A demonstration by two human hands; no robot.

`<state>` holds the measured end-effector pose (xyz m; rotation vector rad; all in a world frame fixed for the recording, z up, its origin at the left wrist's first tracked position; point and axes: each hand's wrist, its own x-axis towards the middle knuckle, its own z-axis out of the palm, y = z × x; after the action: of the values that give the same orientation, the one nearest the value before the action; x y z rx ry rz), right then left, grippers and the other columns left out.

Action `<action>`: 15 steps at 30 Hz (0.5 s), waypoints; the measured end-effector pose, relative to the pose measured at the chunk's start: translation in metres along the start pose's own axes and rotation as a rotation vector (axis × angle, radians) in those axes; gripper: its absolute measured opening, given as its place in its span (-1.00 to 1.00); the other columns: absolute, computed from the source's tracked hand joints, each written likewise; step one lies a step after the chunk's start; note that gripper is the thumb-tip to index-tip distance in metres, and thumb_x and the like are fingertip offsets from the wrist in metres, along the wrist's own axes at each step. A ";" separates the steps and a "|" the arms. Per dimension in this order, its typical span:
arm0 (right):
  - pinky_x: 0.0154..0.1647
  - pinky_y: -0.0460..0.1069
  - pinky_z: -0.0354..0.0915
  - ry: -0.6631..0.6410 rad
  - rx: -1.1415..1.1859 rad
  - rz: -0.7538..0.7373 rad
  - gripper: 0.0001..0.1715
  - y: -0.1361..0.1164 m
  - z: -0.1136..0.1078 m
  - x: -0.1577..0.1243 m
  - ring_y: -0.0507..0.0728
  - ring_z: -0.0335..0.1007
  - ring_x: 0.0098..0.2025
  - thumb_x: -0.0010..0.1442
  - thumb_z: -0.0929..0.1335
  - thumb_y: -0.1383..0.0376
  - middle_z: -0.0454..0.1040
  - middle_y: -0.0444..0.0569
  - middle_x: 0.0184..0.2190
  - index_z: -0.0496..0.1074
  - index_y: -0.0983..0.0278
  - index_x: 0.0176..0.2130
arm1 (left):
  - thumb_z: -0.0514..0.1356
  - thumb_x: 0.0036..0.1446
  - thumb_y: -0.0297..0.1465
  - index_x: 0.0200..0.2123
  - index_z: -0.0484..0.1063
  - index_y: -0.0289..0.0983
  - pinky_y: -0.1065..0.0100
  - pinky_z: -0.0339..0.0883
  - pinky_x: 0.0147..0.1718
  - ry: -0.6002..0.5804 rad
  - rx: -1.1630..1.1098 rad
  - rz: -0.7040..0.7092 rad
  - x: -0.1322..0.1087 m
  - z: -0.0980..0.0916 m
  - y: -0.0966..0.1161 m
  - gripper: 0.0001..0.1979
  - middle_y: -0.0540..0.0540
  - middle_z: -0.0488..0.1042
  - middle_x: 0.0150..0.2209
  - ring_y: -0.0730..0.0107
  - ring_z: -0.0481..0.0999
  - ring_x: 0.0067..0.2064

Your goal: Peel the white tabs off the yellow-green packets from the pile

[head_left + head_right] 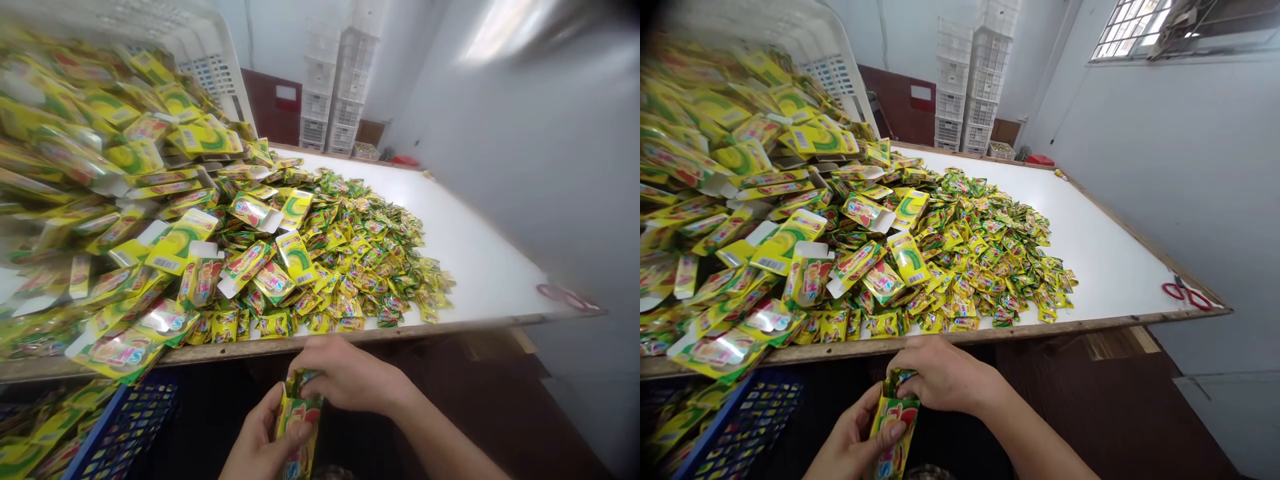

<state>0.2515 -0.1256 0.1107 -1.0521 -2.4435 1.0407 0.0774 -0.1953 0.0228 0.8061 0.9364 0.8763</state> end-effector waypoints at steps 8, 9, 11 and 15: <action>-0.31 -0.10 0.21 0.341 0.195 0.268 -0.77 0.003 0.036 -0.011 0.03 0.32 -0.36 -0.08 0.57 0.42 0.41 -0.22 -0.46 0.50 0.25 -0.43 | 0.38 -0.01 -0.21 -0.06 0.46 -0.21 0.27 0.37 -0.22 0.024 -0.052 -0.044 -0.007 0.003 0.001 -0.57 -0.05 0.55 -0.29 0.21 0.52 -0.24; -0.23 -0.09 0.23 0.348 0.184 0.235 -0.81 0.003 0.040 -0.012 0.04 0.33 -0.30 -0.07 0.58 0.39 0.42 -0.19 -0.42 0.53 0.25 -0.46 | 0.38 -0.01 -0.22 -0.08 0.47 -0.22 0.29 0.36 -0.24 0.037 -0.057 -0.034 -0.008 0.004 0.002 -0.58 -0.05 0.55 -0.30 0.23 0.51 -0.26; -0.04 -0.04 0.21 0.323 0.166 0.157 -0.91 0.002 0.043 -0.016 0.09 0.30 -0.10 0.02 0.55 0.31 0.42 -0.11 -0.24 0.58 0.22 -0.44 | 0.39 -0.03 -0.24 -0.14 0.48 -0.24 0.33 0.35 -0.28 0.036 -0.063 -0.033 -0.012 0.006 0.004 -0.61 -0.04 0.54 -0.32 0.28 0.49 -0.29; 0.11 0.02 0.14 0.214 0.167 0.095 -0.87 0.000 0.050 -0.021 0.14 0.16 0.10 0.14 0.48 0.17 0.36 -0.08 -0.03 0.62 0.17 -0.37 | 0.41 -0.06 -0.24 -0.20 0.49 -0.24 0.34 0.35 -0.27 0.002 -0.038 -0.013 -0.015 0.008 0.004 -0.64 -0.04 0.53 -0.34 0.26 0.48 -0.27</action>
<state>0.2416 -0.1660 0.0761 -1.1673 -2.1182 1.0801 0.0791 -0.2084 0.0340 0.7656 0.9230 0.8809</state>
